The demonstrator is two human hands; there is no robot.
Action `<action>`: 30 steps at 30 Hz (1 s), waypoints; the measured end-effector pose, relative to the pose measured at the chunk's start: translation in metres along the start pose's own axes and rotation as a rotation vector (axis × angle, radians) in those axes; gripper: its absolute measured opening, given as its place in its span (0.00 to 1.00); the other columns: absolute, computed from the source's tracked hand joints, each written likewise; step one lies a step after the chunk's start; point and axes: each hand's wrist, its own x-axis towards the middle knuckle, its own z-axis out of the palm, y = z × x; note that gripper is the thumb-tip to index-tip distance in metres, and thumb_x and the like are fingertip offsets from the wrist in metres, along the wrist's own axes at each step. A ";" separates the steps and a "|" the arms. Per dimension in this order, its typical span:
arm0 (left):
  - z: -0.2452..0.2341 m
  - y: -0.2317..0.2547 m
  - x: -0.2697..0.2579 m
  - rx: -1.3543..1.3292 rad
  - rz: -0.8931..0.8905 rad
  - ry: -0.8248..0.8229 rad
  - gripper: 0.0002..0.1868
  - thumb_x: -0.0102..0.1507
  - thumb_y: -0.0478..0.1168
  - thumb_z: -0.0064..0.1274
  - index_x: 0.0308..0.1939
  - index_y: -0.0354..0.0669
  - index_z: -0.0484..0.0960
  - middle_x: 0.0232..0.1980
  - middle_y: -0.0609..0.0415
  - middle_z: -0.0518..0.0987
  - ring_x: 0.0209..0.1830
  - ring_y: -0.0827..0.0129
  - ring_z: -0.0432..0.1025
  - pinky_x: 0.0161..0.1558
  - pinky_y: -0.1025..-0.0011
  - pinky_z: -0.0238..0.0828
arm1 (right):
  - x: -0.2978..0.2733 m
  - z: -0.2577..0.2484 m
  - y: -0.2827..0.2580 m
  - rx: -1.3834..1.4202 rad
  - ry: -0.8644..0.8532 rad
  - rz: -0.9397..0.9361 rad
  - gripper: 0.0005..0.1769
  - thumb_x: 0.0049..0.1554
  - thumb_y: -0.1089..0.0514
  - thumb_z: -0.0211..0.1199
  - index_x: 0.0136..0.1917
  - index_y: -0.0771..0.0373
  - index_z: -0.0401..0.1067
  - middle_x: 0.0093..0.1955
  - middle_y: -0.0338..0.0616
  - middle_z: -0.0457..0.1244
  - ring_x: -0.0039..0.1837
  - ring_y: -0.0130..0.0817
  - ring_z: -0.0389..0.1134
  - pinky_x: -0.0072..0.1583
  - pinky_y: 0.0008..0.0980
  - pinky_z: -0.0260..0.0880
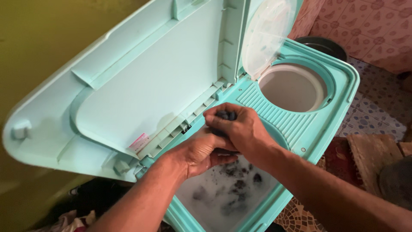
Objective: The person hand-washes several small garments in a portable twin-tub washing machine. They repeatedly submerge, agitate, and wring out each item, then place the wet clothes into a nearby bucket.
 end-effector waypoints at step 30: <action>0.021 -0.021 0.002 0.516 0.344 0.269 0.08 0.60 0.39 0.55 0.27 0.41 0.82 0.26 0.63 0.80 0.29 0.79 0.72 0.33 0.72 0.69 | 0.009 0.005 -0.009 -0.262 0.250 -0.124 0.38 0.58 0.35 0.60 0.24 0.67 0.56 0.23 0.40 0.50 0.31 0.30 0.49 0.35 0.40 0.58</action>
